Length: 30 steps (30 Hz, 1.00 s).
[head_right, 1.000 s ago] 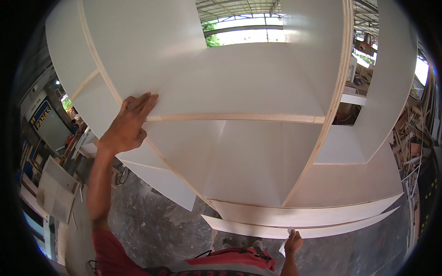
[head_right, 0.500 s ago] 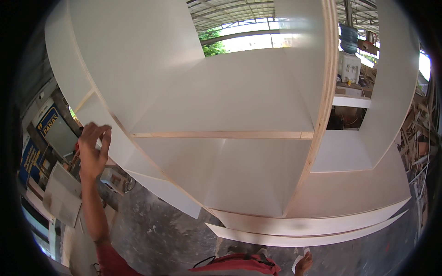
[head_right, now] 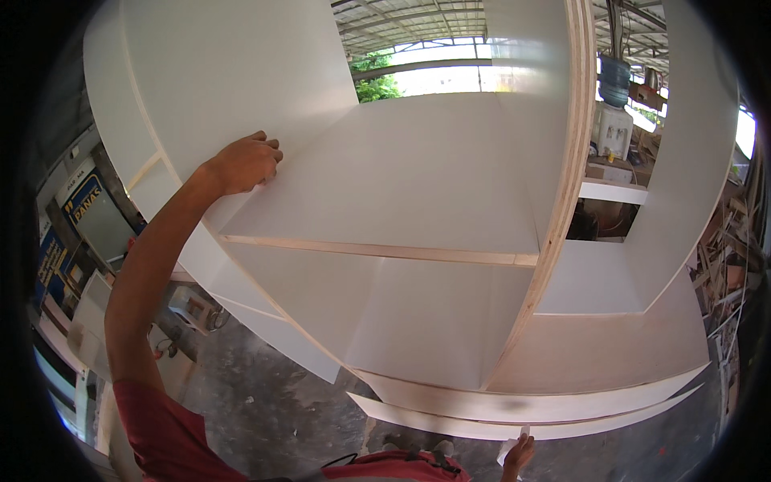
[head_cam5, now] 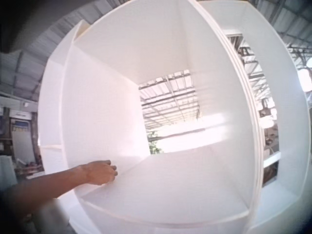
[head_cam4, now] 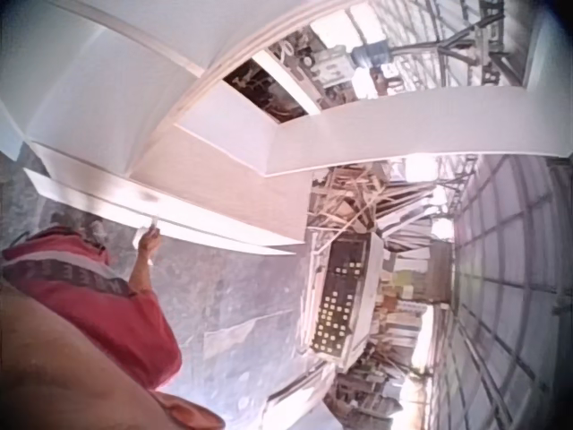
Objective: The person peels off pieces of protective plastic film from a large white wooden shelf unit and wipes the interior surfaces with a white cloth.
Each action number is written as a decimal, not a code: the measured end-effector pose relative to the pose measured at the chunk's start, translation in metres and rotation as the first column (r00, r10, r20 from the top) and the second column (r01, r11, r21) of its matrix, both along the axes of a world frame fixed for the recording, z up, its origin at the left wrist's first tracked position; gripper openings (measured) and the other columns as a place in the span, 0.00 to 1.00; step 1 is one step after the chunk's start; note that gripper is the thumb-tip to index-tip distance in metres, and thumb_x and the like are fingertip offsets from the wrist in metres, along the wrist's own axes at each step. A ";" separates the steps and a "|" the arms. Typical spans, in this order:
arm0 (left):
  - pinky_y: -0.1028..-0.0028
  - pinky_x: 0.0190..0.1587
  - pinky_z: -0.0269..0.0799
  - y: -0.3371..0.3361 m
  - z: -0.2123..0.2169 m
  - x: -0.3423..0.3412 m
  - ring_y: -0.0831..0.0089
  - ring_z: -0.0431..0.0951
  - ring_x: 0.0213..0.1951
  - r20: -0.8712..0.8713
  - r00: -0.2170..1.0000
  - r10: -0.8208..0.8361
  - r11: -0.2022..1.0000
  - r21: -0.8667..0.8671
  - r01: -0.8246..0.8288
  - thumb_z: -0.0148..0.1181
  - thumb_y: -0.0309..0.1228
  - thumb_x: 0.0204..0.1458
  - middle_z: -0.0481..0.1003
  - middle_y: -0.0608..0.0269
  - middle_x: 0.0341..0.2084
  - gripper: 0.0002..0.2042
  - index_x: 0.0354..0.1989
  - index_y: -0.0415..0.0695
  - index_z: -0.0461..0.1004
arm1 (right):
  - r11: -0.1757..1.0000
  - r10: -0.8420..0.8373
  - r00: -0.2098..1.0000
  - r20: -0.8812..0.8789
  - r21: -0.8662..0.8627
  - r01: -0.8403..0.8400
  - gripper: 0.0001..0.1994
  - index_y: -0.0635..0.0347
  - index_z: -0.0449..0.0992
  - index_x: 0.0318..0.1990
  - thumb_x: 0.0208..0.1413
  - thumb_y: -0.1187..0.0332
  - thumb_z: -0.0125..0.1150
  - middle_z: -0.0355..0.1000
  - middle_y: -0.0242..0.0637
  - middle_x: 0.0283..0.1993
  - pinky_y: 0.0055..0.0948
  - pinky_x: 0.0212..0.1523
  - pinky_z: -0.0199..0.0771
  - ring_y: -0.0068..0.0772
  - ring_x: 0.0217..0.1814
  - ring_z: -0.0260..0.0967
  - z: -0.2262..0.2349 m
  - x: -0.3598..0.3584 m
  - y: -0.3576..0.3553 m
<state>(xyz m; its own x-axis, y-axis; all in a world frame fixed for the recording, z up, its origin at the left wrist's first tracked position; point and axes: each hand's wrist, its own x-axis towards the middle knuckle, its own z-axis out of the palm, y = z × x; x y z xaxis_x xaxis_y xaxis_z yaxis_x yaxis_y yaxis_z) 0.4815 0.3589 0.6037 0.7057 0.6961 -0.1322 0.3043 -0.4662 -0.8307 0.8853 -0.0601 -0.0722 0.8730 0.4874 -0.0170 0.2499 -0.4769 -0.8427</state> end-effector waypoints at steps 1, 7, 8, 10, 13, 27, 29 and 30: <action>0.70 0.58 0.68 0.005 -0.002 -0.001 0.68 0.74 0.45 -0.014 1.000 0.013 1.000 -0.003 -0.013 0.63 0.24 0.46 0.76 0.67 0.31 0.05 0.21 0.46 0.79 | 1.000 -0.006 1.000 -0.019 0.020 0.007 0.26 0.74 0.72 0.32 0.62 0.52 0.45 0.70 0.63 0.25 0.53 0.30 0.64 0.65 0.28 0.70 -0.008 -0.007 -0.007; 0.70 0.50 0.74 0.028 -0.008 -0.008 0.64 0.76 0.42 0.001 0.997 -0.081 0.997 -0.010 0.081 0.59 0.23 0.48 0.76 0.61 0.31 0.05 0.23 0.42 0.78 | 0.846 0.310 0.909 0.280 -0.518 -0.129 0.21 0.59 0.72 0.60 0.60 0.68 0.51 0.73 0.45 0.54 0.54 0.52 0.69 0.48 0.50 0.69 -0.118 -0.033 -0.076; 0.69 0.48 0.76 0.029 -0.008 -0.010 0.63 0.77 0.40 -0.012 0.995 -0.103 0.994 -0.022 0.103 0.58 0.23 0.49 0.76 0.59 0.32 0.04 0.24 0.41 0.77 | 0.842 0.317 0.908 0.274 -0.522 -0.137 0.21 0.59 0.72 0.60 0.60 0.68 0.51 0.73 0.45 0.54 0.54 0.52 0.69 0.48 0.50 0.69 -0.102 -0.032 -0.080; 0.69 0.49 0.76 0.025 -0.007 -0.011 0.63 0.77 0.41 -0.018 0.996 -0.091 0.996 -0.026 0.090 0.57 0.22 0.49 0.76 0.59 0.32 0.04 0.25 0.40 0.77 | 0.729 0.438 0.863 0.250 -0.661 -0.178 0.14 0.54 0.78 0.45 0.65 0.60 0.47 0.77 0.41 0.40 0.47 0.40 0.72 0.44 0.37 0.74 -0.087 -0.032 -0.077; 0.69 0.53 0.73 0.024 -0.004 -0.004 0.65 0.76 0.44 0.024 0.998 -0.061 0.998 0.027 0.060 0.59 0.22 0.46 0.77 0.61 0.32 0.05 0.21 0.43 0.78 | 0.986 0.067 0.998 -0.023 -0.153 -0.070 0.26 0.73 0.75 0.36 0.63 0.52 0.44 0.72 0.61 0.29 0.52 0.30 0.65 0.64 0.29 0.71 -0.090 -0.037 -0.050; 0.64 0.47 0.76 0.030 -0.011 0.013 0.56 0.77 0.41 0.320 0.928 0.190 0.981 -0.096 -0.168 0.61 0.12 0.36 0.76 0.53 0.35 0.06 0.24 0.35 0.78 | 0.992 -0.067 0.988 -0.139 0.101 0.082 0.27 0.75 0.74 0.36 0.64 0.52 0.46 0.73 0.56 0.28 0.46 0.32 0.65 0.48 0.28 0.68 -0.041 -0.037 -0.003; 0.64 0.42 0.76 0.028 -0.006 0.014 0.55 0.78 0.40 0.387 0.887 0.253 0.964 -0.180 -0.196 0.59 0.11 0.36 0.75 0.51 0.35 0.07 0.25 0.32 0.77 | 0.997 -0.017 0.987 -0.160 0.070 0.029 0.27 0.76 0.74 0.36 0.64 0.52 0.46 0.73 0.56 0.29 0.46 0.32 0.66 0.48 0.29 0.69 -0.042 -0.040 -0.012; 0.63 0.42 0.75 0.030 -0.007 0.010 0.55 0.77 0.39 0.400 0.867 0.296 0.948 -0.231 -0.218 0.58 0.11 0.38 0.76 0.51 0.36 0.06 0.26 0.32 0.76 | 0.999 0.007 0.985 -0.171 0.054 0.002 0.27 0.76 0.74 0.35 0.64 0.52 0.46 0.73 0.57 0.29 0.46 0.33 0.66 0.48 0.30 0.69 -0.043 -0.042 -0.017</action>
<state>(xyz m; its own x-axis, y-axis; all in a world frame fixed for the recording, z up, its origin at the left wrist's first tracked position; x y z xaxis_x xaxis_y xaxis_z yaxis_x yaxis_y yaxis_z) 0.4918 0.3890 0.5972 0.5197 0.8544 0.0043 0.7373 -0.4459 -0.5076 0.8428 -0.0768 -0.1151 0.8582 0.4939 -0.1397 0.1007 -0.4289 -0.8977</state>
